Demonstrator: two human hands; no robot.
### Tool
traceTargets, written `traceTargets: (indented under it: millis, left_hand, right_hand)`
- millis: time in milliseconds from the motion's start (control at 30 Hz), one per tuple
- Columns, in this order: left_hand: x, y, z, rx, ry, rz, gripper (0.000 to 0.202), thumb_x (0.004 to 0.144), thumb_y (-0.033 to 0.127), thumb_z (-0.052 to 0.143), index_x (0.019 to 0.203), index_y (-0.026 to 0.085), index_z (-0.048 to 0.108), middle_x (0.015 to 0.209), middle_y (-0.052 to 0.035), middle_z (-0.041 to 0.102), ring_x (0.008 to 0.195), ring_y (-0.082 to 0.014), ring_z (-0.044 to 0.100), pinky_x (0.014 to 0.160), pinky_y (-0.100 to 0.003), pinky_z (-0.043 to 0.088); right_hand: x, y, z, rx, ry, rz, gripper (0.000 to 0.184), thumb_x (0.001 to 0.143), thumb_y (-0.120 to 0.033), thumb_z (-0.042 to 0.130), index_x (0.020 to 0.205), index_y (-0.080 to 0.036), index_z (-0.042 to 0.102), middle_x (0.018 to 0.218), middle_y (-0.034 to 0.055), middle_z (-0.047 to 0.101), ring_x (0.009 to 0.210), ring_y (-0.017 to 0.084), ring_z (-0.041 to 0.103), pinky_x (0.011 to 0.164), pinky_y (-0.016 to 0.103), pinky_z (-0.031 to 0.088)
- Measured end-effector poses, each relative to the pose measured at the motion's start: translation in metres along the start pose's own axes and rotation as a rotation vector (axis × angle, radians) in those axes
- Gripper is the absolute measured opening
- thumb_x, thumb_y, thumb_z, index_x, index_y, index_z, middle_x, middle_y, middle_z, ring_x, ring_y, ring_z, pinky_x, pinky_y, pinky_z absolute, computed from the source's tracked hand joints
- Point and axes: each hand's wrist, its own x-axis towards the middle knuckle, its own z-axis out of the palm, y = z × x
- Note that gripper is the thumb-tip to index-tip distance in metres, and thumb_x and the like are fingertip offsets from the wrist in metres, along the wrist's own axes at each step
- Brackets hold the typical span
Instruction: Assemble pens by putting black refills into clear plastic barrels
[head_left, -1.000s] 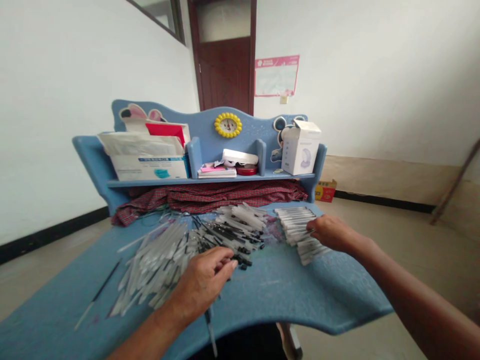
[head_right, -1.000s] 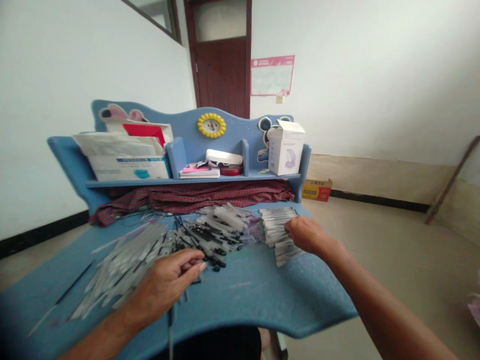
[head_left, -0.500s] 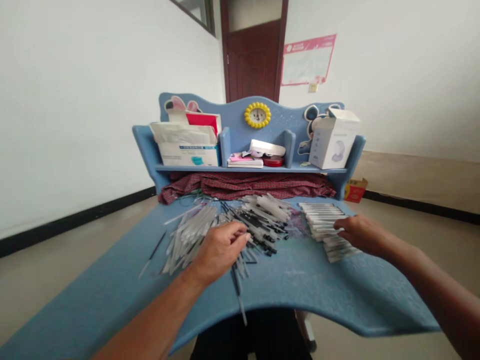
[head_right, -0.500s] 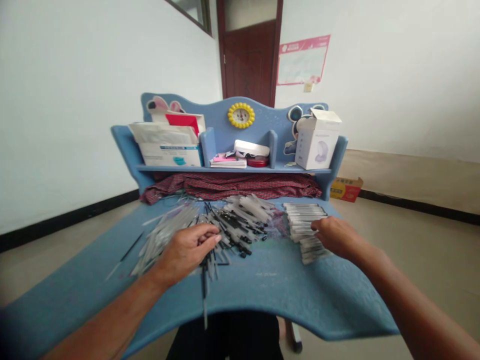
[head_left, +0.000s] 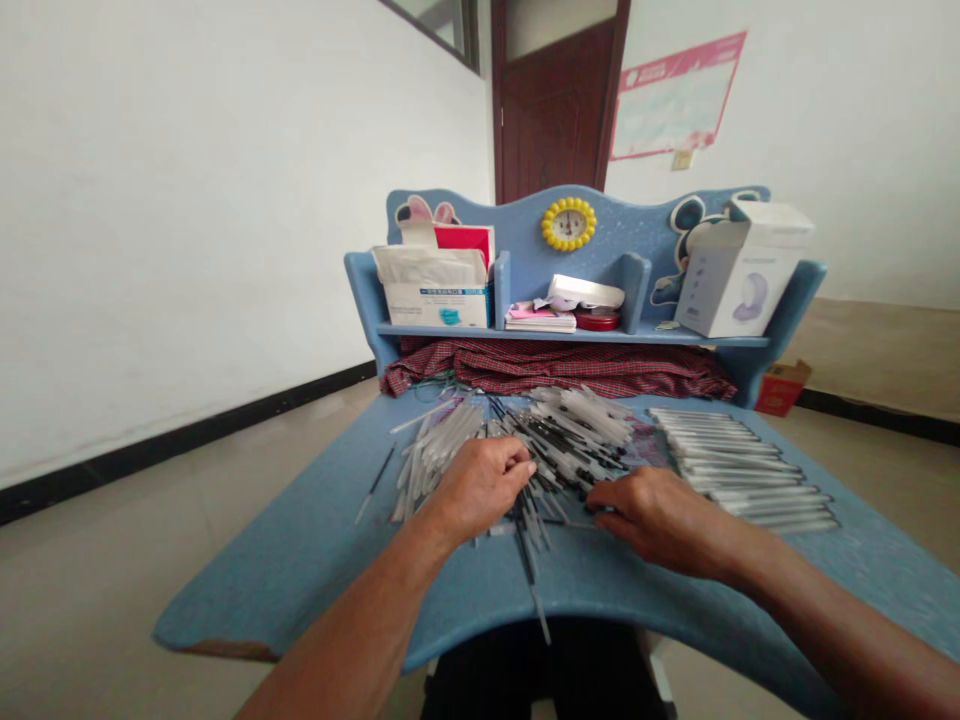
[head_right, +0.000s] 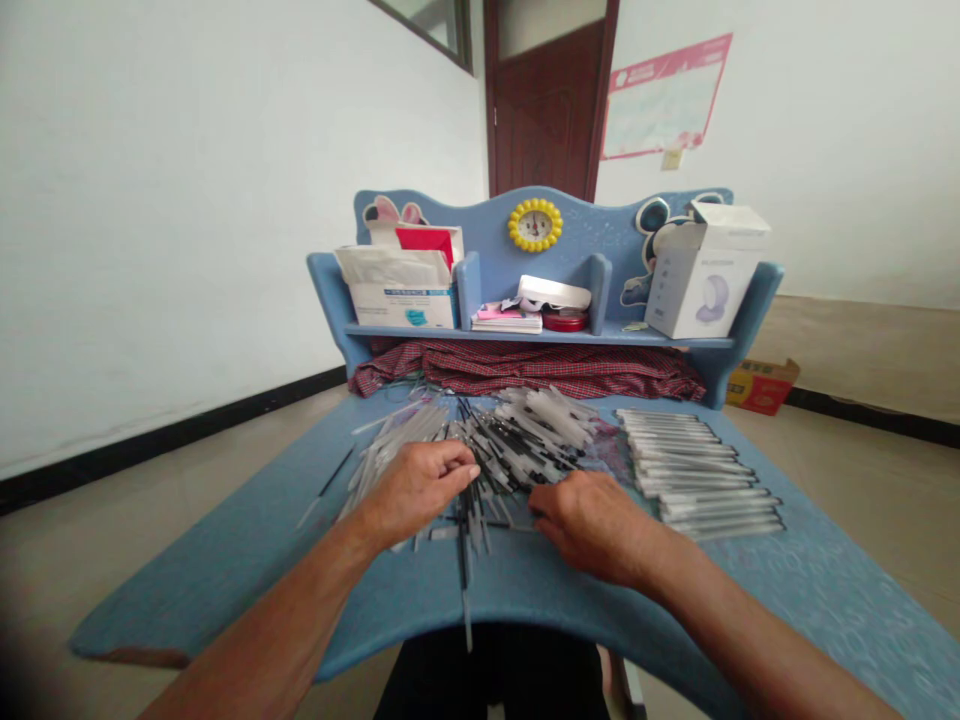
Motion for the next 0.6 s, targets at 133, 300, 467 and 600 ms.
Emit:
traceTargets:
  millis: [133, 300, 467, 600]
  left_hand:
    - [-0.001, -0.001, -0.003, 0.019, 0.003, -0.012, 0.02, 0.08, 0.025, 0.052, 0.067, 0.015, 0.062, 0.054, 0.0033, 0.049, 0.053, -0.0103, 0.046, 0.05, -0.02, 0.032]
    - [-0.003, -0.002, -0.011, -0.026, -0.16, 0.005, 0.016, 0.076, 0.021, 0.054, 0.066, 0.015, 0.065, 0.054, 0.0038, 0.05, 0.051, -0.0093, 0.045, 0.048, -0.018, 0.03]
    - [-0.009, 0.001, -0.026, -0.153, -0.593, 0.077, 0.014, 0.067, 0.012, 0.059, 0.072, 0.016, 0.071, 0.053, 0.0055, 0.053, 0.049, -0.0081, 0.048, 0.047, -0.015, 0.034]
    - [-0.014, 0.006, -0.029, -0.137, -0.72, 0.096, 0.024, 0.064, 0.009, 0.061, 0.081, 0.02, 0.074, 0.058, 0.0047, 0.06, 0.053, -0.0094, 0.053, 0.049, -0.015, 0.037]
  right_hand:
    - [0.017, -0.003, 0.002, -0.006, 0.046, 0.0, 0.013, 0.084, -0.021, 0.055, 0.078, -0.021, 0.067, 0.067, 0.0045, 0.068, 0.062, 0.019, 0.063, 0.054, 0.027, 0.033]
    - [0.036, 0.022, 0.006, 0.034, 0.071, 0.033, 0.012, 0.08, -0.019, 0.058, 0.075, -0.021, 0.068, 0.07, 0.0042, 0.068, 0.066, 0.018, 0.064, 0.057, 0.026, 0.037]
    - [0.049, 0.044, 0.001, 0.1, 0.046, 0.171, 0.014, 0.078, -0.019, 0.056, 0.076, -0.021, 0.07, 0.071, 0.0032, 0.068, 0.067, 0.016, 0.063, 0.06, 0.025, 0.038]
    - [0.051, 0.054, 0.0, 0.158, 0.062, 0.27, 0.02, 0.081, -0.02, 0.051, 0.079, -0.021, 0.071, 0.065, 0.0005, 0.066, 0.051, 0.011, 0.058, 0.057, 0.023, 0.038]
